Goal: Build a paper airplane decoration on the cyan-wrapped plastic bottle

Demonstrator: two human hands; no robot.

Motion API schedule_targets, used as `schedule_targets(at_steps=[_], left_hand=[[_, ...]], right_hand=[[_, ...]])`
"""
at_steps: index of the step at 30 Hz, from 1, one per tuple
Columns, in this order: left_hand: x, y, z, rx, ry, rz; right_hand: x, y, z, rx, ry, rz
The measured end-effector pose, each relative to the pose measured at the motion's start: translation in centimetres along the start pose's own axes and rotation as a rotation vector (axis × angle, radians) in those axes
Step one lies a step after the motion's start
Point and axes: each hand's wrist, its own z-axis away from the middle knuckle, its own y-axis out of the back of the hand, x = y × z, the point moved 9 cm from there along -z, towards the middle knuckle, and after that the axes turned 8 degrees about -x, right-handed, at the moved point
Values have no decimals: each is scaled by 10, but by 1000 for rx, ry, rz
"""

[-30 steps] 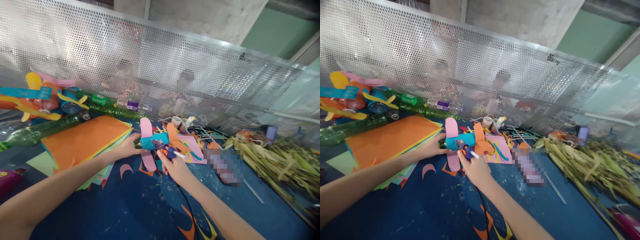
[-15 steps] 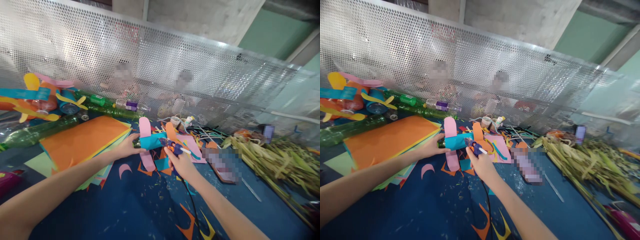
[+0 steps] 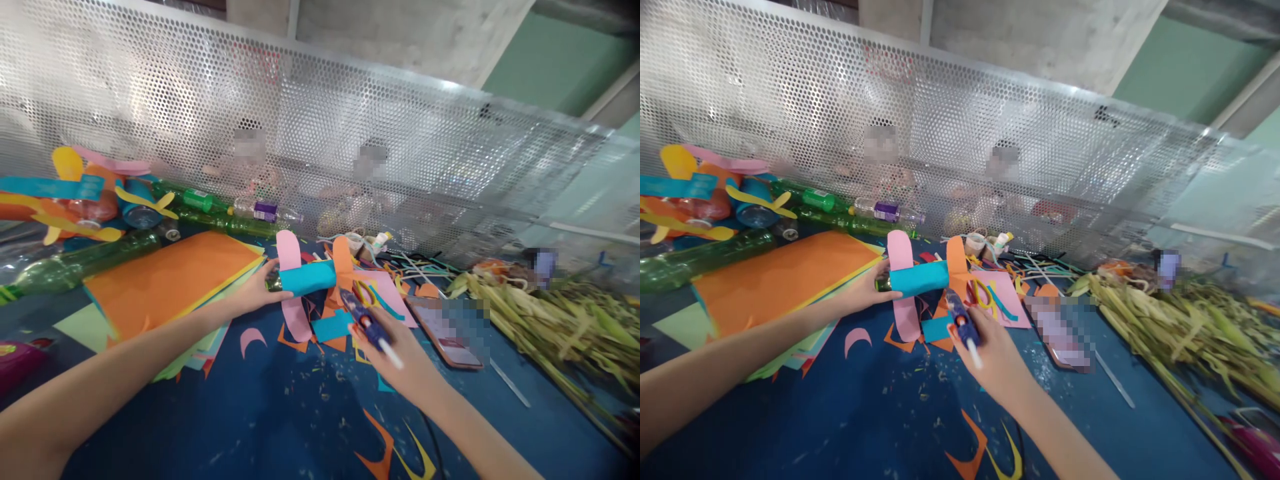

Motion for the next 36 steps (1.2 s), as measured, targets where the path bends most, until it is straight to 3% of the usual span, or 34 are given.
schedule_targets(at_steps=[2, 5, 8, 10, 13, 16, 18, 20, 22, 25, 28, 32, 36], left_hand=[[-4, 1, -2, 12, 26, 98], [-10, 1, -5, 28, 29, 222], [-16, 2, -8, 44, 46, 317], [-19, 2, -8, 52, 69, 365], [-17, 3, -7, 64, 88, 392], [-12, 4, -5, 58, 88, 382], [-11, 3, -4, 50, 96, 370], [-11, 3, -4, 48, 97, 361], [-11, 3, -5, 48, 76, 349], [-11, 2, -6, 42, 41, 329], [-9, 1, -7, 30, 24, 328], [-5, 0, -7, 19, 0, 314], [-7, -4, -6, -17, 14, 251]], right_hand=[[12, -2, 7, -62, -21, 217], [49, -7, 14, -182, -162, 551], [78, -3, 22, -254, -228, 640], [83, 1, 25, -319, -186, 607], [70, 9, 19, -366, -107, 556], [45, 21, -5, -187, -61, 566], [26, 8, -23, -174, 76, 484], [17, -16, -37, -273, 174, 447], [17, -34, -46, -332, 214, 454], [21, -42, -50, -320, 216, 430], [18, -37, -47, -278, 221, 335], [5, -22, -43, -312, 165, 60], [-21, 13, -46, -244, 134, -95]])
